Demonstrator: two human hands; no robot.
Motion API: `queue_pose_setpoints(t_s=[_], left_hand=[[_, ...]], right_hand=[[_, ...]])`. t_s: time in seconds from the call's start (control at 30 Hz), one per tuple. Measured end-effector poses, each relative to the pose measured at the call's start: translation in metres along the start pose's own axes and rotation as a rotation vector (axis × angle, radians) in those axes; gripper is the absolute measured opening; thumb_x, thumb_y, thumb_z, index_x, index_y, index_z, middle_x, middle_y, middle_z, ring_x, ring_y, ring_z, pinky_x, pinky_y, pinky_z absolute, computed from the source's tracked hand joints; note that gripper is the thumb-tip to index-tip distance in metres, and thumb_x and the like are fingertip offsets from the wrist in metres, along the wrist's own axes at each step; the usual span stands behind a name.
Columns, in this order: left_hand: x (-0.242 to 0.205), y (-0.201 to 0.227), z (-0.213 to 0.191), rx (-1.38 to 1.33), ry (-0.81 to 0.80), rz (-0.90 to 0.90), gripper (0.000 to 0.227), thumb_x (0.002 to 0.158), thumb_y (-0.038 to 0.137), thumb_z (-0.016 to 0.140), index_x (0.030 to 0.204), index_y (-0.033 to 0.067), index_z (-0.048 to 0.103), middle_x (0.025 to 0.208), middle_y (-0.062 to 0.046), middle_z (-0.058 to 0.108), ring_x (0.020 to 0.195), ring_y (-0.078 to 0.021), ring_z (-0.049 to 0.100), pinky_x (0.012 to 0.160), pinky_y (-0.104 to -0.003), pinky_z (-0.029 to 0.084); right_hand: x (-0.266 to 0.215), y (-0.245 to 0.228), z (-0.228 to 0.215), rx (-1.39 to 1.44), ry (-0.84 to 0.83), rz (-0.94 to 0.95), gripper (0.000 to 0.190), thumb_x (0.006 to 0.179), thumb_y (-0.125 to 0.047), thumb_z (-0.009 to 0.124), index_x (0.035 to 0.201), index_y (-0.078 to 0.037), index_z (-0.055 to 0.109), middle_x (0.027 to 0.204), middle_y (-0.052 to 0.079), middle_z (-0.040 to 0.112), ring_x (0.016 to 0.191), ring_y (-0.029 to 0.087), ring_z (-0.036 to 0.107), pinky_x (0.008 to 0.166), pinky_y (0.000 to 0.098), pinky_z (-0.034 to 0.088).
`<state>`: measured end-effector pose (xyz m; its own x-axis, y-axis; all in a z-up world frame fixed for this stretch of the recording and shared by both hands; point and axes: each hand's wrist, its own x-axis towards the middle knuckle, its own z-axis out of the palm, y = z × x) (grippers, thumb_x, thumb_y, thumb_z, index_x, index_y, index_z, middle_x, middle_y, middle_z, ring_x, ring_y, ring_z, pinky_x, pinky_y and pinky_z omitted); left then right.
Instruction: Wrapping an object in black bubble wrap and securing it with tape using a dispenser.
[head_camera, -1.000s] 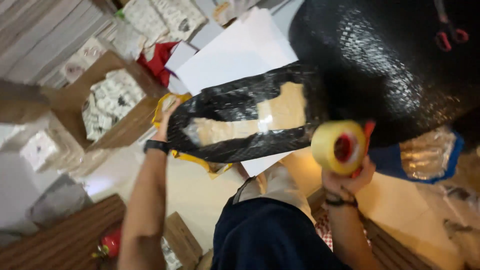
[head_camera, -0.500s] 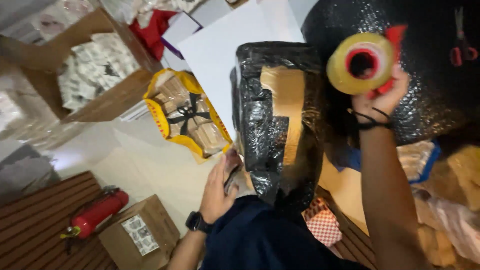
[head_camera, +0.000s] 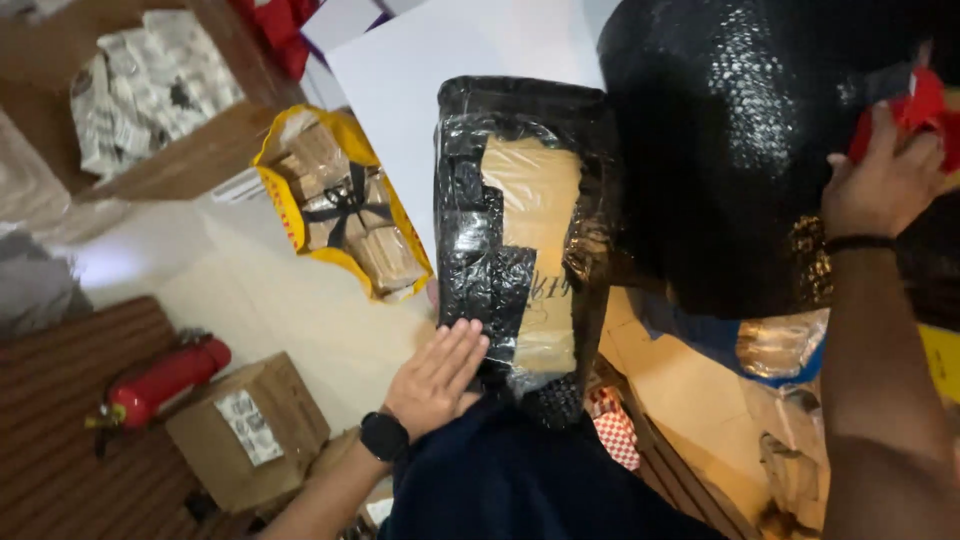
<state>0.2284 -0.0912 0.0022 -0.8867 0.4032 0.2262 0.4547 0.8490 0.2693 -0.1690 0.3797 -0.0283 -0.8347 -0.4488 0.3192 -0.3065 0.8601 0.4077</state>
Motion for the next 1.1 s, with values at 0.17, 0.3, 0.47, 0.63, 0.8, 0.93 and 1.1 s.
queue_pose_setpoints(t_s=[0.17, 0.3, 0.47, 0.63, 0.8, 0.93, 1.1], left_hand=[[0.025, 0.011, -0.012, -0.276, 0.173, -0.223, 0.049, 0.094, 0.025, 0.081, 0.134, 0.0016, 0.064, 0.134, -0.016, 0.066, 0.125, -0.0317, 0.065, 0.112, -0.049, 0.05], [0.031, 0.019, 0.002, -0.296, 0.332, -0.419, 0.027, 0.092, 0.027, 0.075, 0.115, 0.0124, 0.079, 0.113, -0.004, 0.076, 0.108, -0.0263, 0.072, 0.104, -0.043, 0.056], [0.021, 0.021, 0.022, -0.268, 0.402, -0.385, 0.022, 0.098, 0.023, 0.067, 0.11, 0.0079, 0.077, 0.103, -0.009, 0.071, 0.107, -0.0309, 0.071, 0.104, -0.046, 0.056], [0.025, 0.019, 0.027, -0.276, 0.505, -0.362, 0.027, 0.104, 0.021, 0.053, 0.104, -0.0012, 0.07, 0.091, -0.014, 0.068, 0.098, -0.0338, 0.073, 0.098, -0.048, 0.059], [0.022, 0.015, 0.045, -0.162, 0.562, -0.311, 0.021, 0.102, 0.02, 0.058, 0.102, 0.0003, 0.065, 0.081, -0.011, 0.059, 0.086, -0.0309, 0.069, 0.093, -0.048, 0.06], [0.03, 0.015, 0.048, -0.152, 0.668, -0.288, 0.025, 0.105, 0.021, 0.052, 0.099, 0.0005, 0.064, 0.091, -0.013, 0.063, 0.084, -0.0309, 0.068, 0.087, -0.048, 0.06], [0.027, 0.015, 0.056, 0.044, 0.617, -0.44, 0.022, 0.101, 0.026, 0.057, 0.098, 0.0067, 0.067, 0.1, -0.009, 0.058, 0.089, -0.0245, 0.067, 0.081, -0.04, 0.06]], right_hand=[[0.005, -0.109, -0.154, 0.568, -0.12, 0.063, 0.051, 0.079, -0.011, 0.082, 0.126, 0.005, 0.071, 0.121, 0.03, 0.053, 0.104, 0.047, 0.054, 0.083, 0.0583, 0.045], [-0.111, -0.177, -0.194, 1.059, -0.281, 0.003, 0.047, 0.075, -0.024, 0.076, 0.115, 0.0, 0.071, 0.105, 0.018, 0.065, 0.095, 0.035, 0.063, 0.082, 0.0482, 0.052], [-0.176, -0.239, -0.184, 1.368, -0.165, -0.114, 0.045, 0.071, -0.026, 0.092, 0.108, -0.01, 0.073, 0.095, 0.003, 0.07, 0.087, 0.026, 0.069, 0.082, 0.039, 0.058], [-0.176, -0.249, -0.174, 1.425, -0.25, 0.127, 0.027, 0.076, 0.005, 0.08, 0.091, -0.017, 0.079, 0.086, -0.001, 0.075, 0.081, 0.022, 0.073, 0.078, 0.0349, 0.058], [-0.155, -0.241, -0.187, 1.409, -0.44, 0.168, 0.016, 0.083, -0.01, 0.082, 0.098, -0.014, 0.078, 0.077, 0.005, 0.074, 0.073, 0.025, 0.072, 0.074, 0.0381, 0.057], [-0.149, -0.241, -0.198, 1.413, -0.402, 0.196, 0.008, 0.092, -0.01, 0.076, 0.101, -0.009, 0.077, 0.074, 0.01, 0.074, 0.071, 0.023, 0.071, 0.073, 0.0379, 0.056], [-0.139, -0.242, -0.202, 1.473, -0.575, 0.402, 0.014, 0.094, -0.011, 0.077, 0.104, -0.002, 0.076, 0.083, 0.017, 0.074, 0.079, 0.023, 0.064, 0.08, 0.0448, 0.053]])
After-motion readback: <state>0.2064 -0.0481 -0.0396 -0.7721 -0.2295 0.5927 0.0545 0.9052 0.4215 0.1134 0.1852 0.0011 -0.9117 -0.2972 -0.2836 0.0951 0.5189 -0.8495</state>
